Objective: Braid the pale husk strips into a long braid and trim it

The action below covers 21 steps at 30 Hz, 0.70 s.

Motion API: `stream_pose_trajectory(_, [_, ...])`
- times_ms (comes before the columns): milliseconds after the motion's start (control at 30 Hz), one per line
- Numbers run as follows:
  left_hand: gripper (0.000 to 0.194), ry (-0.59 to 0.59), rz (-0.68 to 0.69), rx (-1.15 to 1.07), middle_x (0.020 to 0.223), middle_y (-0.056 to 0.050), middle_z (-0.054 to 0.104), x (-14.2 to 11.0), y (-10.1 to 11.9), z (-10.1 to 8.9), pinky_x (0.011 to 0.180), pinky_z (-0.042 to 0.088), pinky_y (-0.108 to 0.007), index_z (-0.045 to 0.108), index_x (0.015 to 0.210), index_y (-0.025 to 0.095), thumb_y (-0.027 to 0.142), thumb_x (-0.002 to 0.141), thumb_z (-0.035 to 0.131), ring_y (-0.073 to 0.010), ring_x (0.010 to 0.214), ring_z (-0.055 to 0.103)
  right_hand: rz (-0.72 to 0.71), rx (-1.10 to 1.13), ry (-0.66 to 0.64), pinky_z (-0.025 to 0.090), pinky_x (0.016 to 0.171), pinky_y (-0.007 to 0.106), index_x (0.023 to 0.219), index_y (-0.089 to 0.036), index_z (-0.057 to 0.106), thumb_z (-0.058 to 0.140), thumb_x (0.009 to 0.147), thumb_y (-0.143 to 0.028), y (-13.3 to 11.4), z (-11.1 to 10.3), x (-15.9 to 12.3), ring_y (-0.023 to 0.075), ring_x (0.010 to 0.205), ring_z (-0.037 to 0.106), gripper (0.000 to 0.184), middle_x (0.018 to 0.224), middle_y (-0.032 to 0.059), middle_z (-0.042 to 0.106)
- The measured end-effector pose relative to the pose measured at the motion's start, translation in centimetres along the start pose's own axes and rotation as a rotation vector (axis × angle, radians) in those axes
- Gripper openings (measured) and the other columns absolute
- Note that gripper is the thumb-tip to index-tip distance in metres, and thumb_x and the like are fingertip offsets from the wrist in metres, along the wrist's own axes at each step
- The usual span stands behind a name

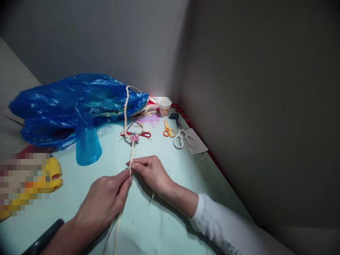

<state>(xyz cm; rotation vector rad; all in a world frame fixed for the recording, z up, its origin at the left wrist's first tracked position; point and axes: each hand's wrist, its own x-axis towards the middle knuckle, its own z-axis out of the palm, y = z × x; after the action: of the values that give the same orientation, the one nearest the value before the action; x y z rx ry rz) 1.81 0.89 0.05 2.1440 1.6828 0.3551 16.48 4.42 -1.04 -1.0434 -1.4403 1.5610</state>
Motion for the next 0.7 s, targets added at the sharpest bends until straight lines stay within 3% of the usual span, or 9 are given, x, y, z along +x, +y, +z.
stream_pose_trajectory(100, [0.029, 0.039, 0.02, 0.05, 0.063, -0.01, 0.066, -0.4, 0.1, 0.4, 0.056, 0.015, -0.032, 0.065, 0.099, 0.017, 0.027, 0.088, 0.04, -0.0217, 0.048, 0.051, 0.084, 0.092, -0.028, 0.016, 0.051, 0.024, 0.088, -0.01, 0.07, 0.058, 0.083, -0.031, -0.1, -0.2, 0.1, 0.0072, 0.051, 0.025, 0.026, 0.053, -0.0054, 0.037])
stream_pose_trajectory(167, [0.026, 0.032, 0.055, 0.023, 0.062, -0.009, 0.066, -0.3, 0.1, 0.1, 0.056, 0.016, -0.031, 0.067, 0.093, 0.019, 0.027, 0.088, 0.043, -0.0204, 0.049, 0.051, 0.104, 0.133, -0.04, 0.015, 0.05, 0.024, 0.092, -0.009, 0.07, 0.059, 0.082, -0.03, 0.1, -0.2, 0.1, 0.0069, 0.051, 0.024, 0.027, 0.055, -0.0044, 0.041])
stream_pose_trajectory(300, [0.038, 0.057, 0.014, -0.176, 0.059, -0.004, 0.06, 0.7, -0.5, -1.6, 0.057, 0.025, -0.03, 0.058, 0.057, 0.02, 0.038, 0.087, 0.047, -0.018, 0.056, 0.049, 0.092, 0.154, -0.045, 0.012, 0.048, 0.025, 0.081, -0.01, 0.07, 0.06, 0.082, -0.03, 0.1, -0.1, 0.1, 0.0066, 0.049, 0.021, 0.022, 0.052, -0.0052, 0.041])
stream_pose_trajectory(367, [0.032, 0.157, -0.081, -0.357, 0.066, -0.003, 0.062, 1.5, -1.2, -2.3, 0.062, 0.032, -0.029, 0.062, 0.068, 0.02, 0.039, 0.088, 0.046, -0.0177, 0.063, 0.051, 0.108, 0.141, -0.046, 0.01, 0.048, 0.025, 0.072, -0.011, 0.067, 0.059, 0.083, -0.033, 0.0, 0.1, -0.1, 0.0067, 0.048, 0.019, 0.025, 0.049, -0.006, 0.038])
stream_pose_trajectory(433, [0.023, 0.051, -0.088, -0.6, 0.072, -0.002, 0.063, 2.3, -1.7, -2.4, 0.063, 0.036, -0.028, 0.063, 0.082, 0.019, 0.037, 0.086, 0.049, -0.0161, 0.063, 0.051, 0.114, 0.152, -0.056, 0.011, 0.048, 0.025, 0.068, -0.011, 0.065, 0.06, 0.083, -0.035, 0.0, 0.2, -0.1, 0.0066, 0.048, 0.019, 0.029, 0.049, -0.0055, 0.041])
stream_pose_trajectory(567, [0.021, -0.228, -0.029, -1.02, 0.07, 0.0, 0.056, 3.1, -2.1, -1.6, 0.061, 0.038, -0.025, 0.056, 0.088, 0.016, 0.037, 0.083, 0.054, -0.0124, 0.062, 0.051, 0.068, 0.212, -0.104, 0.019, 0.051, 0.023, 0.07, -0.011, 0.066, 0.061, 0.082, -0.04, 0.1, 0.3, 0.1, 0.0067, 0.05, 0.027, 0.032, 0.054, -0.0023, 0.051])
stream_pose_trajectory(700, [0.02, -0.368, -0.18, -1.222, 0.068, 0.005, 0.047, 2.9, -1.8, -0.9, 0.042, 0.017, -0.018, 0.049, 0.085, 0.017, 0.035, 0.08, 0.057, -0.0026, 0.044, 0.026, 0.037, 0.174, -0.14, 0.024, 0.054, 0.022, 0.07, -0.011, 0.065, 0.06, 0.083, -0.036, 0.1, 0.1, 0.3, 0.007, 0.054, 0.035, 0.029, 0.062, -0.0007, 0.057])
